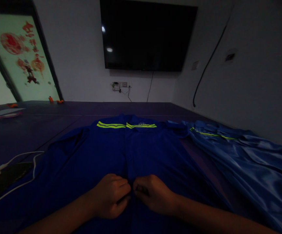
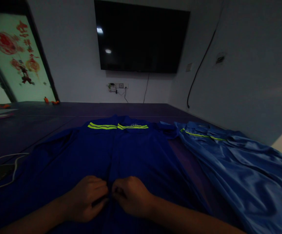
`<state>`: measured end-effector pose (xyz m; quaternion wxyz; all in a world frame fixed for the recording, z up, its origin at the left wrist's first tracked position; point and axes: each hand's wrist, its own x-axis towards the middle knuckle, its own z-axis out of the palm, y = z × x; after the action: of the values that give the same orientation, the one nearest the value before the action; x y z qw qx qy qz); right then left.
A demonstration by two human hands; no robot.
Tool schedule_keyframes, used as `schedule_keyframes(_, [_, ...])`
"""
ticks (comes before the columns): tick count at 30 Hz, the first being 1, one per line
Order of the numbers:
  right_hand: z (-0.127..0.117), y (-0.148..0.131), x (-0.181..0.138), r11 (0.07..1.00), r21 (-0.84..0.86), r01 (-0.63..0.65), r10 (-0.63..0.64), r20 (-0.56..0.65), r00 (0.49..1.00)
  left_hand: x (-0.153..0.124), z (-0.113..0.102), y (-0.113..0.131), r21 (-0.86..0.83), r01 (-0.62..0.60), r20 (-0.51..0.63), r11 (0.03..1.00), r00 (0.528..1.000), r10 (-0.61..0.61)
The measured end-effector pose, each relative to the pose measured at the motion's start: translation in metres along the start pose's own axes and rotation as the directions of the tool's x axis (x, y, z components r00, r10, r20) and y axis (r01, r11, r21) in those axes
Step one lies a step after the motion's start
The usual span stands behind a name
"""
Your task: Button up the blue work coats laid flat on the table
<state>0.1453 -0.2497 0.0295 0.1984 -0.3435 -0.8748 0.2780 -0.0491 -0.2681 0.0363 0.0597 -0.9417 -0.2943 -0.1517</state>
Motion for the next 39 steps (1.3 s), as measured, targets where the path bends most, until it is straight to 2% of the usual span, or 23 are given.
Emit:
schedule_keyframes(7, [-0.0006, -0.0003, 0.0002, 1.0, -0.001, -0.015, 0.015, 0.01, 1.0, 0.0005, -0.0036, -0.0056, -0.068, 0.023, 0.068, 0.997, 0.998, -0.018])
schedule_keyframes(12, [0.0008, 0.0018, 0.0, 1.0, 0.005, -0.017, 0.017, 0.003, 1.0, 0.0007, -0.0041, -0.0082, -0.146, 0.037, 0.037, 0.989, 0.999, -0.032])
schedule_keyframes(19, [0.0008, 0.0022, -0.0009, 1.0, -0.007, -0.015, 0.015, 0.007, 1.0, -0.001, -0.0013, -0.0071, -0.094, -0.034, -0.02, 0.995, 0.999, 0.033])
schedule_keyframes(23, [-0.0002, -0.0003, 0.0, 1.0, -0.002, -0.025, 0.025, 0.013, 1.0, -0.0011, -0.0002, -0.0084, -0.079, -0.074, -0.013, 0.994, 0.997, 0.073])
schedule_keyframes(27, [0.0002, -0.0007, 0.0006, 0.999, 0.015, -0.033, 0.033, 0.0, 0.999, -0.0004, -0.0009, -0.0087, -0.06, -0.082, 0.025, 0.995, 0.996, 0.084])
schedule_keyframes(39, [0.0008, -0.0004, 0.0003, 1.0, 0.01, -0.023, 0.023, 0.006, 1.0, -0.0005, -0.0007, -0.0069, -0.006, -0.081, 0.021, 0.997, 0.997, 0.081])
